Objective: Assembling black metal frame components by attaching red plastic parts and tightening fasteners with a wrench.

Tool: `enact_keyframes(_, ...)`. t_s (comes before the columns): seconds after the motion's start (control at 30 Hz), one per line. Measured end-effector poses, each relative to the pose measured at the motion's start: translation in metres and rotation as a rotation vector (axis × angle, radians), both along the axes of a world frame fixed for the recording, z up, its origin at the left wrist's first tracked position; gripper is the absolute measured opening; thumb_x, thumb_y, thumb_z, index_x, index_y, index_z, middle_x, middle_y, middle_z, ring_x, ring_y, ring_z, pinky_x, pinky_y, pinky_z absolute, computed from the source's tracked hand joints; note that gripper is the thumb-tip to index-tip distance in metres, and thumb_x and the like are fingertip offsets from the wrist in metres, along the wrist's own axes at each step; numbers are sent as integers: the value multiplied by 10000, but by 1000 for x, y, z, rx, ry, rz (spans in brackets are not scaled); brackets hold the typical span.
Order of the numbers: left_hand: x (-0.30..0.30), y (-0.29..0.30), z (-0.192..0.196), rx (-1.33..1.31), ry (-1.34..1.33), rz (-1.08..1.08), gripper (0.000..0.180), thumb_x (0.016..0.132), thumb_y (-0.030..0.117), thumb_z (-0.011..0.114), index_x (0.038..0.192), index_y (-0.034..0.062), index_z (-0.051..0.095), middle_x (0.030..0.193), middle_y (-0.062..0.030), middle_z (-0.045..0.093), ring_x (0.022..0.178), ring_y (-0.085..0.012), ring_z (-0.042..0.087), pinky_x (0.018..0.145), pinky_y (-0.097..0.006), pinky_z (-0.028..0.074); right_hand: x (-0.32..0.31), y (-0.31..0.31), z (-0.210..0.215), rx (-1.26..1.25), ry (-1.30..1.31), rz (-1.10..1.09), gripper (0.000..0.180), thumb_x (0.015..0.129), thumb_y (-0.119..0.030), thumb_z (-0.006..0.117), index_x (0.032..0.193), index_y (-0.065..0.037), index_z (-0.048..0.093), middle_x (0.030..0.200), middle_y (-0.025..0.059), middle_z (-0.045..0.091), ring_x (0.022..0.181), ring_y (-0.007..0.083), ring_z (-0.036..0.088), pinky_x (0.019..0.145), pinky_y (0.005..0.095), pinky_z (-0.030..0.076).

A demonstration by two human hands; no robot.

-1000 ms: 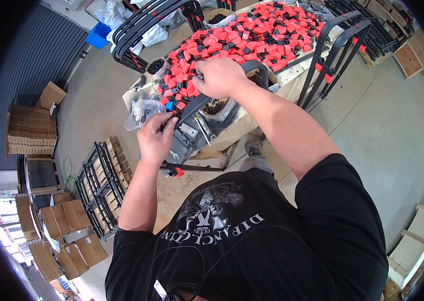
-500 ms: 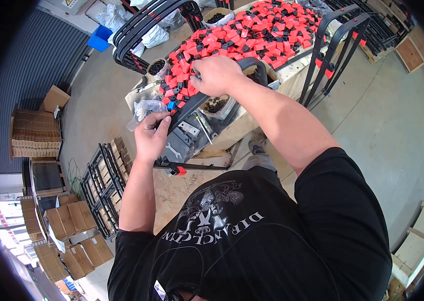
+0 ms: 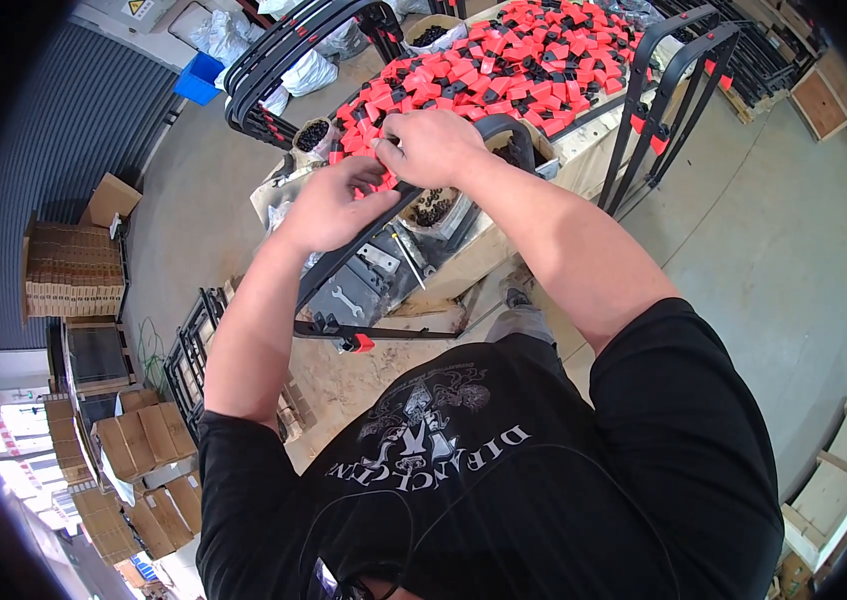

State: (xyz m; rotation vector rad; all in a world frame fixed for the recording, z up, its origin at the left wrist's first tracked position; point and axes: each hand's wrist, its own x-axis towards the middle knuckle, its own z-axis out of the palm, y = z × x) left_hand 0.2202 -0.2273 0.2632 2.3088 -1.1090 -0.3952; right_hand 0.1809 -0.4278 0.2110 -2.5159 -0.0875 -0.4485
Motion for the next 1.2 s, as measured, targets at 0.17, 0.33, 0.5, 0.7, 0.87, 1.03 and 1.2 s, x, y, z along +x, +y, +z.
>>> enact_keyframes(0.17,-3,-27,-4,179,220,-22,514,882,382,769,1173,-32,681,1051,-175,746,943,-275,713,869,-387,535,1,-1,-3,-13,-10,11,369,952,-420,556,1004,-88,708,942,147,734,904,364,705,783,509,555)
enact_keyframes(0.33,-5,-27,-15,134,203,-71,568,898,462,742,1165,-36,690,1052,-210,742,976,-311,717,894,-407,530,1,0,1,9,20,20,373,943,-425,574,980,-78,706,931,139,734,894,360,706,768,505,555)
enact_keyframes(0.5,-2,-26,-24,136,208,-21,550,910,465,720,1189,-7,683,1064,-204,743,1005,-347,714,910,-419,532,5,0,-4,-25,3,23,368,935,-422,601,966,-71,704,904,135,732,862,360,706,740,497,555)
enact_keyframes(0.7,2,-25,-30,271,140,-9,667,859,597,667,1137,-9,694,1070,-233,726,1015,-384,701,887,-465,550,2,6,6,-72,-12,14,365,952,-405,618,894,-51,683,833,144,704,789,359,683,718,484,538)
enact_keyframes(0.87,0,-23,-32,215,109,-2,660,871,566,683,1131,-42,690,1043,-229,732,981,-353,718,882,-431,554,1,1,8,-80,31,22,406,945,-442,581,934,-55,704,874,148,726,839,366,705,734,507,558)
enact_keyframes(1.03,36,28,-47,-340,640,283,531,968,367,664,1271,-66,626,1088,-108,717,953,-165,670,884,-292,508,4,3,5,-41,29,43,405,954,-434,572,960,-56,714,894,166,730,871,376,702,783,501,552)
enact_keyframes(1.2,7,76,-33,-168,781,290,416,995,348,603,1159,-31,657,846,-89,692,713,-161,648,650,-322,530,-3,2,9,-71,37,9,412,958,-438,569,957,-51,710,885,162,728,864,370,703,785,502,550)
